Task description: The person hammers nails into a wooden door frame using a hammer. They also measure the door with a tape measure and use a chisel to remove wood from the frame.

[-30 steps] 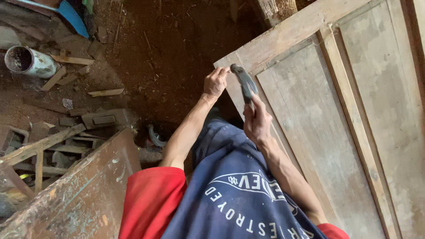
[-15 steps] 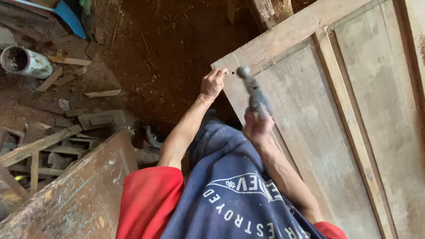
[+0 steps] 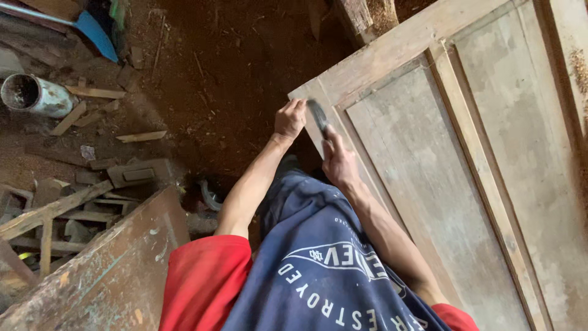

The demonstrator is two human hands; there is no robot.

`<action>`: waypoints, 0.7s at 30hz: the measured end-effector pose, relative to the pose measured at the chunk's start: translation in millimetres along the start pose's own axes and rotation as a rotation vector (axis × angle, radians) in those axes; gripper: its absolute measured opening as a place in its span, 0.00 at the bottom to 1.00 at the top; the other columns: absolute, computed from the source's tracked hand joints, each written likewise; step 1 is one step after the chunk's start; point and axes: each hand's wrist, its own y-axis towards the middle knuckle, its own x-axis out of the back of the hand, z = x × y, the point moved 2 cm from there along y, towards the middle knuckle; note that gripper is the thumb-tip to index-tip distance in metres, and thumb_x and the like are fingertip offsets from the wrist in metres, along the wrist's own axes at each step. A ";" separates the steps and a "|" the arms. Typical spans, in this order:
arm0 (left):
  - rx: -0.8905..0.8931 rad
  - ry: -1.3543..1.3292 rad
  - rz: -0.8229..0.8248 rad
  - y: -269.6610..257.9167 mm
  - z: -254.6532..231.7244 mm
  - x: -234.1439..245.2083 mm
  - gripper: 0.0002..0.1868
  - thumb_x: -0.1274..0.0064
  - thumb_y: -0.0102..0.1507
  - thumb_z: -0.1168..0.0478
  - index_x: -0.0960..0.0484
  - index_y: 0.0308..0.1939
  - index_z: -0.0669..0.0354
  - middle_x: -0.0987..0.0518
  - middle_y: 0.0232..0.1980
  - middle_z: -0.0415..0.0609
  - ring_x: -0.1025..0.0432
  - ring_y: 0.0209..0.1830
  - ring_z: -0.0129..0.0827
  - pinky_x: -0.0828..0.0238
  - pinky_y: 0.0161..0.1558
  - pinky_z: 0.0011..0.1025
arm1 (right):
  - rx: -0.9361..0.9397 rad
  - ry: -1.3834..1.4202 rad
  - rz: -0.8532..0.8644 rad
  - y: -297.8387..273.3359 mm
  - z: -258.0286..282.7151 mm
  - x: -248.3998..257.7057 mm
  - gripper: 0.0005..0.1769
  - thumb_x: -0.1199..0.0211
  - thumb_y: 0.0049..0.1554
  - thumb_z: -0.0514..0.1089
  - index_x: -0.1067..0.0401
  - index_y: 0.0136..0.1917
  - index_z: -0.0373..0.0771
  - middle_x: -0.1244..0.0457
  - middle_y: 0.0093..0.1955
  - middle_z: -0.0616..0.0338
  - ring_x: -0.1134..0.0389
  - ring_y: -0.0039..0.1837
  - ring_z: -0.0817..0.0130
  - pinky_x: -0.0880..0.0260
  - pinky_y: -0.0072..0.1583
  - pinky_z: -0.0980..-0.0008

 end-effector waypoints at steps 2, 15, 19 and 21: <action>0.022 -0.001 0.032 -3.2 1.6 -5.8 0.10 0.46 0.66 0.68 0.22 0.50 0.51 0.19 0.41 0.46 0.21 0.36 0.40 0.20 0.35 0.34 | 0.048 -0.036 -0.032 -2.8 -0.1 -1.6 0.18 0.40 0.66 0.39 0.33 0.68 0.36 0.33 0.40 0.41 0.30 0.39 0.48 0.32 0.38 0.58; 0.024 0.027 0.013 12.8 2.9 4.1 0.08 0.43 0.63 0.68 0.17 0.45 0.53 0.18 0.45 0.42 0.21 0.43 0.39 0.19 0.41 0.34 | 0.200 -0.039 -0.149 -6.2 5.9 7.2 0.17 0.41 0.66 0.36 0.36 0.68 0.39 0.32 0.48 0.36 0.28 0.46 0.39 0.28 0.45 0.53; 0.096 -0.007 0.083 10.2 -8.0 7.9 0.06 0.40 0.64 0.63 0.17 0.45 0.52 0.18 0.45 0.42 0.22 0.41 0.38 0.20 0.36 0.32 | 0.124 0.021 -0.108 -15.1 -15.5 15.5 0.20 0.41 0.66 0.36 0.39 0.70 0.37 0.34 0.36 0.49 0.29 0.35 0.58 0.31 0.38 0.61; 0.073 -0.016 0.047 13.1 -7.1 9.8 0.07 0.40 0.66 0.61 0.17 0.47 0.52 0.19 0.45 0.41 0.23 0.41 0.38 0.20 0.38 0.33 | -0.023 0.055 -0.047 -12.0 -46.1 14.7 0.19 0.41 0.67 0.38 0.37 0.70 0.38 0.37 0.32 0.52 0.35 0.32 0.64 0.36 0.35 0.63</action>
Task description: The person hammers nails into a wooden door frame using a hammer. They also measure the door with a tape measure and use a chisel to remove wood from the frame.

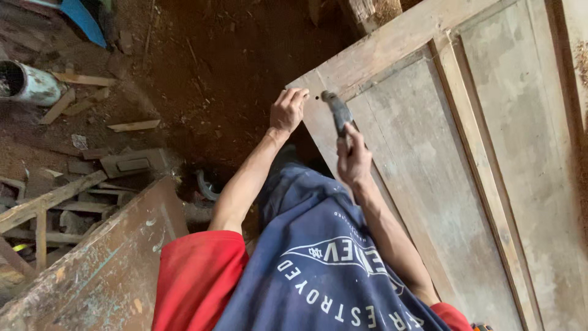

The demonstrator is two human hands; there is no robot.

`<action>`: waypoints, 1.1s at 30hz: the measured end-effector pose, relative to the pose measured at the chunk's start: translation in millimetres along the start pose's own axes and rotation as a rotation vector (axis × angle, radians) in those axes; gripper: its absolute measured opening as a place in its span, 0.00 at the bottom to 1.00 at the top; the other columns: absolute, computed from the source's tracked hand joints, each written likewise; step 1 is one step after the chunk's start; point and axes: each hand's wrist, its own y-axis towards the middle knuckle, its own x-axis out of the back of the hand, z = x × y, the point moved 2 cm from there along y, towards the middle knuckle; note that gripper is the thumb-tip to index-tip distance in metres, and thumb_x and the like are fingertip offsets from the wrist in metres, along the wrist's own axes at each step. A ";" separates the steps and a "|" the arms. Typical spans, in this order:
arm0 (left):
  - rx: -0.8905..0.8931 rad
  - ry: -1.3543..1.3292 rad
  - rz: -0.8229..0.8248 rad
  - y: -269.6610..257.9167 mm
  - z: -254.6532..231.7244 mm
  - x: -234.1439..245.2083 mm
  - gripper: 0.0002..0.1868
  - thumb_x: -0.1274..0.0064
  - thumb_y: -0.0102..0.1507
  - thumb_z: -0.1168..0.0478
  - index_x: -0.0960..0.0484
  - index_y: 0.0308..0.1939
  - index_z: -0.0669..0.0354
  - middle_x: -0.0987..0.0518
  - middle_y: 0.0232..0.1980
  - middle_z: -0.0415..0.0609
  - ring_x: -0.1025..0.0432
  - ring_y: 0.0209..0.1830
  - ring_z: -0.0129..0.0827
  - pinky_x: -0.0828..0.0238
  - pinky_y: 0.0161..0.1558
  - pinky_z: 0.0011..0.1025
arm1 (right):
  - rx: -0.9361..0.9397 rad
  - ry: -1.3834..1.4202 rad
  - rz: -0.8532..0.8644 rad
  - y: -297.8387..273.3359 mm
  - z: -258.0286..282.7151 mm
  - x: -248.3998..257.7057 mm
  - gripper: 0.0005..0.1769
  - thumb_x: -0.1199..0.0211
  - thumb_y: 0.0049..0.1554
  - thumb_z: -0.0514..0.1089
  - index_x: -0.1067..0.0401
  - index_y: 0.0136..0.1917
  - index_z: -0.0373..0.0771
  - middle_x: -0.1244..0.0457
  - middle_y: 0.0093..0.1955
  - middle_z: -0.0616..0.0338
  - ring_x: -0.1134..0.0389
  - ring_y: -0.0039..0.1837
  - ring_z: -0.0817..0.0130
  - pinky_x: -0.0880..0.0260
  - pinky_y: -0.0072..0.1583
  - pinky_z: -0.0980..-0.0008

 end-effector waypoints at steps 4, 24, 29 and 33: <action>0.002 -0.010 -0.022 -0.7 -2.9 5.3 0.07 0.41 0.68 0.60 0.18 0.50 0.51 0.20 0.47 0.40 0.23 0.41 0.38 0.20 0.39 0.34 | -0.615 0.371 0.091 -6.9 -68.2 16.0 0.21 0.45 0.68 0.45 0.39 0.72 0.40 0.41 0.29 0.60 0.42 0.28 0.75 0.44 0.30 0.69; -0.004 -0.047 0.024 2.7 5.8 9.4 0.17 0.39 0.59 0.68 0.14 0.52 0.50 0.21 0.49 0.41 0.26 0.46 0.39 0.23 0.46 0.35 | 0.073 -0.153 -0.018 94.5 -17.0 -109.6 0.07 0.29 0.56 0.39 0.22 0.49 0.39 0.33 0.45 0.47 0.29 0.45 0.49 0.27 0.47 0.56; 0.004 -0.076 0.011 6.2 2.9 13.6 0.15 0.37 0.61 0.66 0.14 0.52 0.49 0.19 0.51 0.42 0.26 0.50 0.40 0.25 0.52 0.35 | 0.187 -0.176 -0.083 96.6 -11.7 -101.6 0.04 0.31 0.53 0.38 0.24 0.43 0.41 0.33 0.43 0.51 0.29 0.43 0.50 0.27 0.45 0.57; 0.179 -0.229 -0.148 -13.7 23.8 4.3 0.21 0.41 0.64 0.60 0.21 0.61 0.58 0.24 0.61 0.54 0.31 0.60 0.47 0.33 0.61 0.42 | 0.162 -0.198 -0.086 95.8 -7.1 -99.0 0.04 0.32 0.54 0.41 0.24 0.44 0.41 0.34 0.43 0.51 0.30 0.44 0.50 0.28 0.46 0.56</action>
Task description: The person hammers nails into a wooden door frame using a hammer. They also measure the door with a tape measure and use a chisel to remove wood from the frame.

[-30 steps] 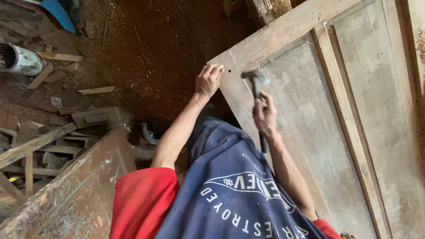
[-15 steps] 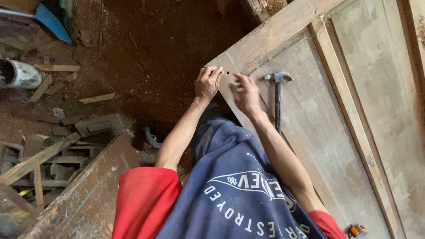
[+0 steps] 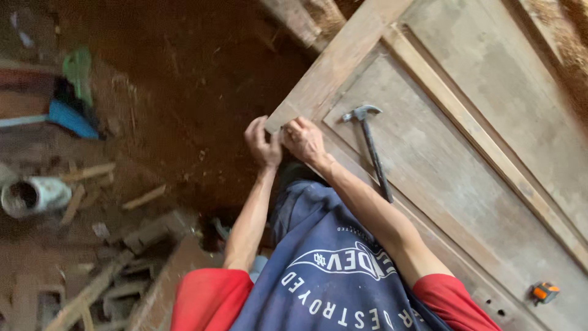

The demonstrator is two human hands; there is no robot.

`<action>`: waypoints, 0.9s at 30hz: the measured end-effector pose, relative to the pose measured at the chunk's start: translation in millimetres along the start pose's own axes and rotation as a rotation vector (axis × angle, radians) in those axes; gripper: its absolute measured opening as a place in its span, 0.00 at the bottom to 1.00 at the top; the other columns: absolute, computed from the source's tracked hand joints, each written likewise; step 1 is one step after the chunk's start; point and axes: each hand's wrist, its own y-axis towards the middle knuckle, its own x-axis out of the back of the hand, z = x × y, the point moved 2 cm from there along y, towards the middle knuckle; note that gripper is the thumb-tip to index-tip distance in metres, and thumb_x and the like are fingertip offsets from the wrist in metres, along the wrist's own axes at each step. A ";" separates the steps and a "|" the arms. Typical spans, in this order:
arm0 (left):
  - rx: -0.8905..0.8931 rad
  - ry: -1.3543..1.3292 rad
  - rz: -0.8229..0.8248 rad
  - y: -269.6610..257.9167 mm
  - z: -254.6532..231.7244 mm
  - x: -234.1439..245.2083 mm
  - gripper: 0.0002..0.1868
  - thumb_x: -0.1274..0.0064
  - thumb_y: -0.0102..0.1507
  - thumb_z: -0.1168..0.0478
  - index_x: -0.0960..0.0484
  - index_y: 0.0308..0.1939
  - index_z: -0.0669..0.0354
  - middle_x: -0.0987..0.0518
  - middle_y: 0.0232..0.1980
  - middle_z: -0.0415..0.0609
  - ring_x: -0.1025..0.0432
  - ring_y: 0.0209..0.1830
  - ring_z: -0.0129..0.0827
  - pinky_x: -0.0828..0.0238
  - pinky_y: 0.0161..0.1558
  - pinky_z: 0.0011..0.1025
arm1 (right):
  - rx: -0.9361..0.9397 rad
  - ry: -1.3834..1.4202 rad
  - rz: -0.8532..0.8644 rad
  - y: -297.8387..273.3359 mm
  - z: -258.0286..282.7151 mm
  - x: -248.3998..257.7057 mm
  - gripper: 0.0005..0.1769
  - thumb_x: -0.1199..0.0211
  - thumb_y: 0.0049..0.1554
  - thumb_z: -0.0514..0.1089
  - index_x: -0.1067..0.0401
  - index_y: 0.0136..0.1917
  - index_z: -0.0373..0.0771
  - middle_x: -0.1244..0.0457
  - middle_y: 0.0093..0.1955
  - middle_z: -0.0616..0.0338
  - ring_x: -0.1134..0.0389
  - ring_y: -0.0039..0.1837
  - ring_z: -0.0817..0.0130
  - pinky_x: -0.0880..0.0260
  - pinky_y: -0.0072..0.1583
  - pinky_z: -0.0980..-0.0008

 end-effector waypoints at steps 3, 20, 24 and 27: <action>0.726 -0.547 0.191 -10.9 58.5 -28.4 0.22 0.47 0.67 0.56 0.22 0.63 0.60 0.25 0.61 0.55 0.31 0.60 0.47 0.33 0.59 0.42 | -0.008 -0.091 0.061 0.5 -4.4 -3.5 0.07 0.32 0.53 0.44 0.25 0.45 0.42 0.35 0.42 0.52 0.31 0.45 0.50 0.29 0.48 0.54; 1.616 -0.875 0.151 32.0 30.1 -31.7 0.13 0.53 0.68 0.61 0.18 0.54 0.60 0.16 0.46 0.47 0.22 0.39 0.36 0.22 0.38 0.34 | -0.189 -0.313 -0.132 -55.3 -45.0 56.3 0.25 0.37 0.51 0.36 0.30 0.63 0.44 0.36 0.60 0.49 0.32 0.60 0.50 0.27 0.58 0.58; 1.501 -0.703 -0.104 23.8 64.7 2.0 0.09 0.53 0.68 0.64 0.18 0.48 0.54 0.20 0.36 0.49 0.30 0.28 0.31 0.32 0.30 0.31 | -0.521 -0.574 -0.272 -110.5 -72.4 114.2 0.33 0.32 0.45 0.43 0.30 0.64 0.35 0.37 0.59 0.41 0.35 0.59 0.44 0.32 0.57 0.50; 1.430 -0.803 -0.307 22.6 86.2 23.2 0.07 0.51 0.68 0.66 0.18 0.47 0.58 0.19 0.37 0.45 0.25 0.31 0.27 0.26 0.34 0.25 | -0.726 -0.466 -0.168 -139.5 -95.9 132.1 0.25 0.31 0.49 0.45 0.28 0.59 0.38 0.35 0.54 0.42 0.33 0.56 0.44 0.30 0.57 0.50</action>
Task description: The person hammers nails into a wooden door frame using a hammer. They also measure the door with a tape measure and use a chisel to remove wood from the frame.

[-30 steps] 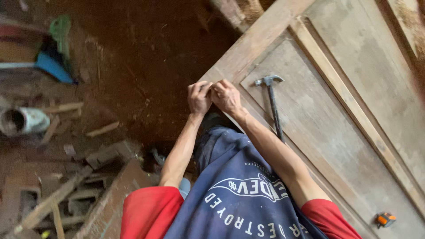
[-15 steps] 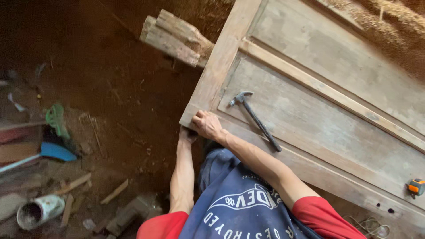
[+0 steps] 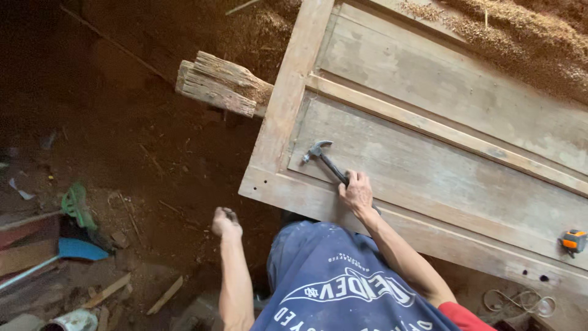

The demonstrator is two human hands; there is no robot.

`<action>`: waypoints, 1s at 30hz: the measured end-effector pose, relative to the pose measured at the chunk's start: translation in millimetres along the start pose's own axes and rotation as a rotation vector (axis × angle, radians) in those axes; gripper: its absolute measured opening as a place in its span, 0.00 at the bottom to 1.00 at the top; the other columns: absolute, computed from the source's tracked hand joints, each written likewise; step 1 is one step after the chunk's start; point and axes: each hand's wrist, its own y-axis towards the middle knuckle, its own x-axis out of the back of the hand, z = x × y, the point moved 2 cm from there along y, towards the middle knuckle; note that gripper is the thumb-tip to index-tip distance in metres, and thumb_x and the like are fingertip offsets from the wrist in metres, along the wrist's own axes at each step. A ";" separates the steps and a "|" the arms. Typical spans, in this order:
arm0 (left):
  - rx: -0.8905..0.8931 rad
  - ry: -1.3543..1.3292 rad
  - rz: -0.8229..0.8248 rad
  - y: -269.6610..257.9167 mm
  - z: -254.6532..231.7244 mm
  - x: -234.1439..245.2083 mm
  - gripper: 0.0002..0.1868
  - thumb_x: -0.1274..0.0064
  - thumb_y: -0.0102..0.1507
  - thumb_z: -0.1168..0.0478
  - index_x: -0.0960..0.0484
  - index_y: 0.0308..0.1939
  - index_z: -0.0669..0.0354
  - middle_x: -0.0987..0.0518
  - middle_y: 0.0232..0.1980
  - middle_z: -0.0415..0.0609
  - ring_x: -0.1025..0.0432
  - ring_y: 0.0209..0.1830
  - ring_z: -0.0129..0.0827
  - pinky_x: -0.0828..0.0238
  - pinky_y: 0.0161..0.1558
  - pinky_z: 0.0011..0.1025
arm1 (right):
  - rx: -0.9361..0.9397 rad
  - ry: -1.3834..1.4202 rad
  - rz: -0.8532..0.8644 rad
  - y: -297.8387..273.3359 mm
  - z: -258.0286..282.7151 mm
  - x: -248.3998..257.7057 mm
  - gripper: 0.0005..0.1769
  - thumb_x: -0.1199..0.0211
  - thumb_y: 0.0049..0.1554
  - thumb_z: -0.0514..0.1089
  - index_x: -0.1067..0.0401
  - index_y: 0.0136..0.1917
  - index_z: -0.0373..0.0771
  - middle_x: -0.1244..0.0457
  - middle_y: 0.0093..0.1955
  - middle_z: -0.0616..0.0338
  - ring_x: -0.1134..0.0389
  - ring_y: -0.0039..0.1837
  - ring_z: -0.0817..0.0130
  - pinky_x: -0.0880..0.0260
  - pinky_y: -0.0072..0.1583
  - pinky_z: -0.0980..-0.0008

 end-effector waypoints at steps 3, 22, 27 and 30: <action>-0.124 -0.012 0.161 -10.5 -20.6 -13.8 0.11 0.46 0.71 0.63 0.19 0.52 0.69 0.22 0.38 0.48 0.27 0.34 0.30 0.29 0.37 0.26 | -0.041 0.228 0.409 15.5 -15.1 1.2 0.23 0.32 0.49 0.46 0.29 0.56 0.36 0.32 0.46 0.45 0.30 0.50 0.48 0.30 0.53 0.52; -1.162 0.906 0.724 -111.3 128.1 -390.6 0.13 0.47 0.69 0.54 0.18 0.51 0.56 0.14 0.38 0.45 0.19 0.33 0.33 0.21 0.32 0.28 | -0.165 0.593 0.483 74.2 -59.9 -37.1 0.19 0.33 0.47 0.45 0.27 0.51 0.35 0.31 0.38 0.47 0.29 0.41 0.61 0.28 0.46 0.60; -1.487 0.972 0.735 -91.1 150.0 -430.1 0.11 0.48 0.72 0.53 0.16 0.47 0.54 0.16 0.35 0.47 0.20 0.32 0.34 0.25 0.31 0.33 | -0.186 0.709 0.515 83.2 -55.7 -28.0 0.20 0.32 0.47 0.44 0.26 0.52 0.35 0.30 0.36 0.55 0.30 0.38 0.69 0.28 0.43 0.64; -1.394 1.111 0.666 -84.0 157.1 -428.2 0.11 0.47 0.70 0.53 0.16 0.47 0.55 0.16 0.34 0.49 0.21 0.27 0.35 0.27 0.27 0.34 | -0.229 0.763 0.518 86.6 -52.2 -24.5 0.18 0.31 0.52 0.45 0.27 0.53 0.34 0.31 0.35 0.59 0.33 0.36 0.72 0.30 0.41 0.66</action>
